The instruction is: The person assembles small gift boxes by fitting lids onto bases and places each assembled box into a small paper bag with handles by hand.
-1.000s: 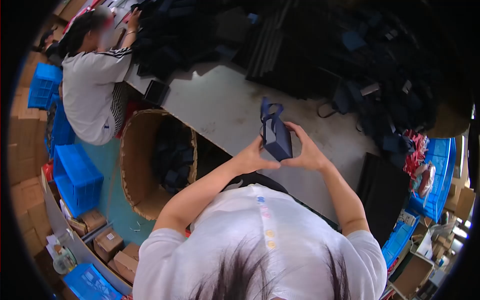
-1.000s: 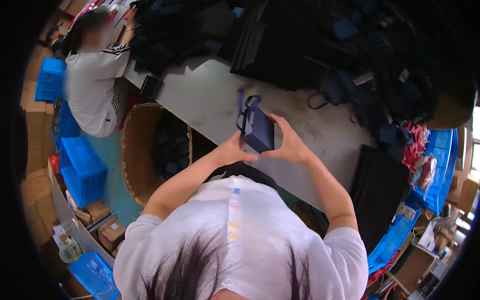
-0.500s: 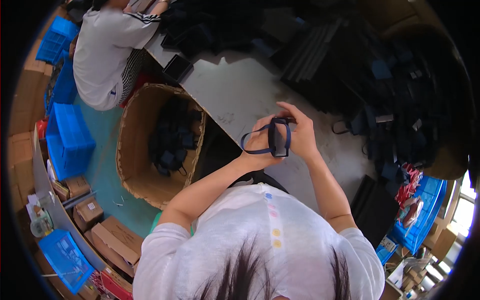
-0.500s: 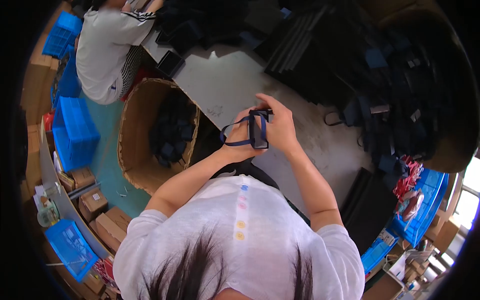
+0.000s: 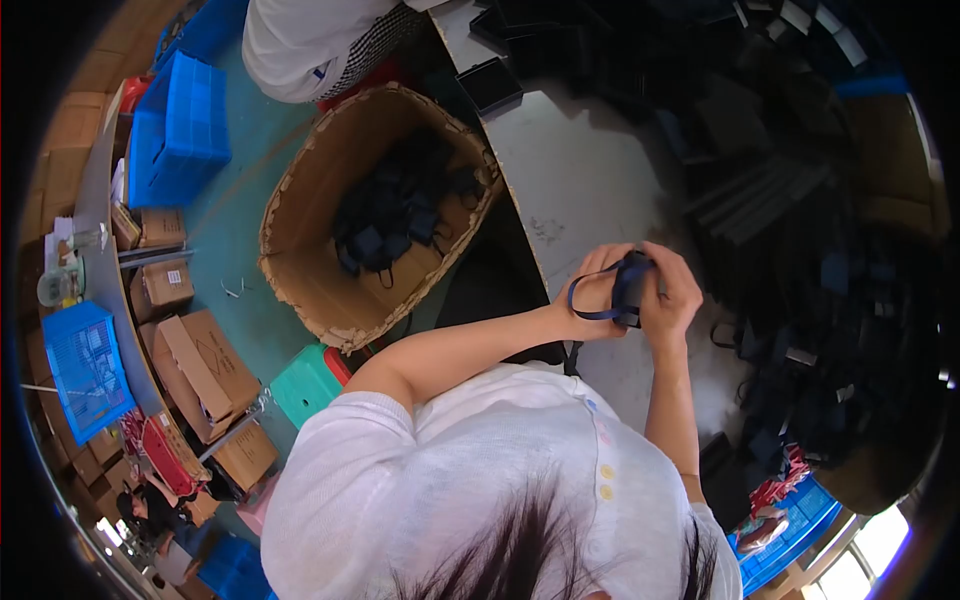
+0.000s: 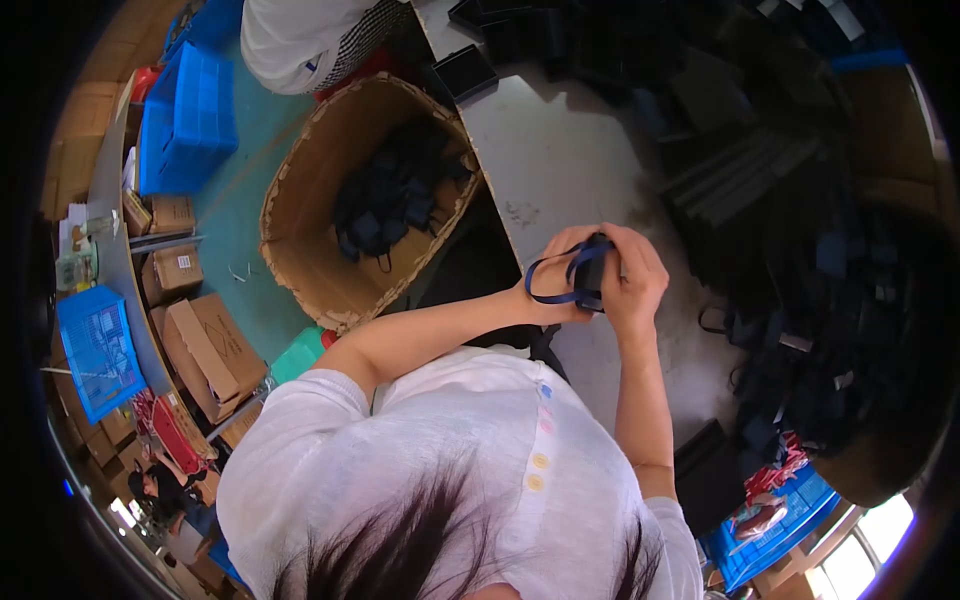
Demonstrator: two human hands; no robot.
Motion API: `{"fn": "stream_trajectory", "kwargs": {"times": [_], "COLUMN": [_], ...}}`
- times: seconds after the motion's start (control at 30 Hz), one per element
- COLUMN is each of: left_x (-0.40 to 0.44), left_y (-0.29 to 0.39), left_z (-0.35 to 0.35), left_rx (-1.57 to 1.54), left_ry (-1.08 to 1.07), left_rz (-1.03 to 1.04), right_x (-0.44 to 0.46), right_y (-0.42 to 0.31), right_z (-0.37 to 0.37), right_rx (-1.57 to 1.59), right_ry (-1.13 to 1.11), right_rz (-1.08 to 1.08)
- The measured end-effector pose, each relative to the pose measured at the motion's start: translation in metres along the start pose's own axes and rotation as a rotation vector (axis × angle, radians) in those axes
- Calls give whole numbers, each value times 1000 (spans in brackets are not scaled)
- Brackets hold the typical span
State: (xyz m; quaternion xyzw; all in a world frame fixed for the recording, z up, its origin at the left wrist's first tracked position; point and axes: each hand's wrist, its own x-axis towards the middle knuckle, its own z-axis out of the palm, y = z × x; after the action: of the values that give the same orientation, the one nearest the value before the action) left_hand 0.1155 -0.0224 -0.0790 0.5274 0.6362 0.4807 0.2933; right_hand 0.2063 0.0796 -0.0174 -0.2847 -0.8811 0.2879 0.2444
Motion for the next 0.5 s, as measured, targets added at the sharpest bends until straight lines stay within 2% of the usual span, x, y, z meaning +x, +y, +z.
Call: {"fn": "stream_trajectory", "kwargs": {"times": [0.03,0.1,0.17,0.23,0.3,0.33,0.37,0.4,0.43,0.5], "left_x": [1,-1,-1,-2,-1,1,2,5,12,25], "left_y": [-4,-10,-5,3,-2,-5,-9,-16,-20,-37], "left_z": [-1,0,-2,-7,-8,-8,-7,-5,-14,-48], "left_rx": [-3,44,140,-267,-338,-347,-357,-321,-322,-11], "left_ry": [6,-25,-43,54,59,127,194,238,238,62], "left_rz": [-6,15,-9,-304,-279,-209,-141,-38,-29,282], "right_x": [3,6,8,5,15,22,17,9,6,-6], "right_y": [-3,-8,-4,9,26,22,33,38,35,61], "right_z": [1,1,6,9,5,11,19,28,35,30], "right_rx": [40,19,170,228,425,419,652,870,1091,1365], "right_ry": [142,186,410,453,357,158,20,-41,-105,-306], "right_rz": [-59,-72,16,80,344,567,803,954,1098,909]}}
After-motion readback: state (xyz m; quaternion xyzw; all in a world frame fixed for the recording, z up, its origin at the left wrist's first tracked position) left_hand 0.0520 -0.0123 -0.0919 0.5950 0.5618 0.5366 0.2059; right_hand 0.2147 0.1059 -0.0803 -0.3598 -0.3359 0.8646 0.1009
